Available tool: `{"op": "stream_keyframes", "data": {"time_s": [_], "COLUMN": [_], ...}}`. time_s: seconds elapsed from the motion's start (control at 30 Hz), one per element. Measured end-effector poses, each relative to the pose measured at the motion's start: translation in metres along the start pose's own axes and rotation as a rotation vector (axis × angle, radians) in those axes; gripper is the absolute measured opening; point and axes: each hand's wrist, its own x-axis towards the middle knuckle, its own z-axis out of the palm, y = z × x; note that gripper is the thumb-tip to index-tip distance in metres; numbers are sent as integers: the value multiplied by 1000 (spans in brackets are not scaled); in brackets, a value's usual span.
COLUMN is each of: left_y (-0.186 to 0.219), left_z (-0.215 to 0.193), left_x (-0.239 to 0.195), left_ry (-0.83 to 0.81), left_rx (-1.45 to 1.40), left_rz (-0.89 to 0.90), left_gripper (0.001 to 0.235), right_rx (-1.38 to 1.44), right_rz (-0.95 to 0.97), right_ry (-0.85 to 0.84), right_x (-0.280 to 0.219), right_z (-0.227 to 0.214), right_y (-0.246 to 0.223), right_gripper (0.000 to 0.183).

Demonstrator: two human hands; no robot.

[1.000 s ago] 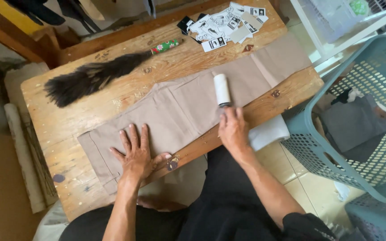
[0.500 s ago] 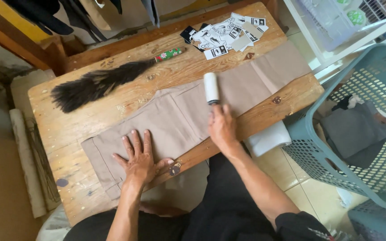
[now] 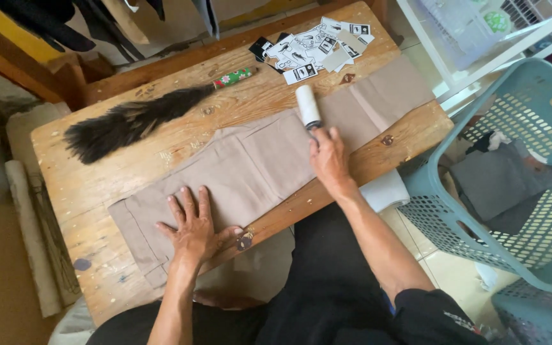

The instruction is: The person retrieves a pair of beige trousers from a laundry basket, lays them flat on a wooden table, and uses a lint roller to clean the fabric. They roll the garment tightly from the bottom up, repeatedly using the lint roller to smooth and clean the surface as they fold.

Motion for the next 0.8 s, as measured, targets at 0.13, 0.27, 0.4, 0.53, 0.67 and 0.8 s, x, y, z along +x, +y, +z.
{"op": "stream_keyframes", "data": {"time_s": [0.13, 0.27, 0.4, 0.53, 0.67, 0.8], "left_y": [4, 5, 1, 4, 7, 13], "left_z": [0, -7, 1, 2, -3, -6], "left_x": [3, -7, -1, 0, -4, -7], "left_ry": [17, 22, 58, 61, 32, 73], "left_rx": [11, 4, -2, -7, 2, 27], "left_rz": [0, 10, 19, 26, 11, 42], "left_gripper": [127, 121, 123, 126, 125, 124], "right_rx": [97, 107, -44, 79, 120, 104], "right_rz": [-324, -356, -138, -166, -400, -307], "right_ry": [-117, -95, 103, 44, -141, -62], "right_x": [-80, -110, -69, -94, -154, -119], "right_z": [18, 6, -20, -25, -23, -39], "right_y": [-64, -67, 5, -26, -78, -2], "right_gripper": [27, 24, 24, 22, 19, 20]}}
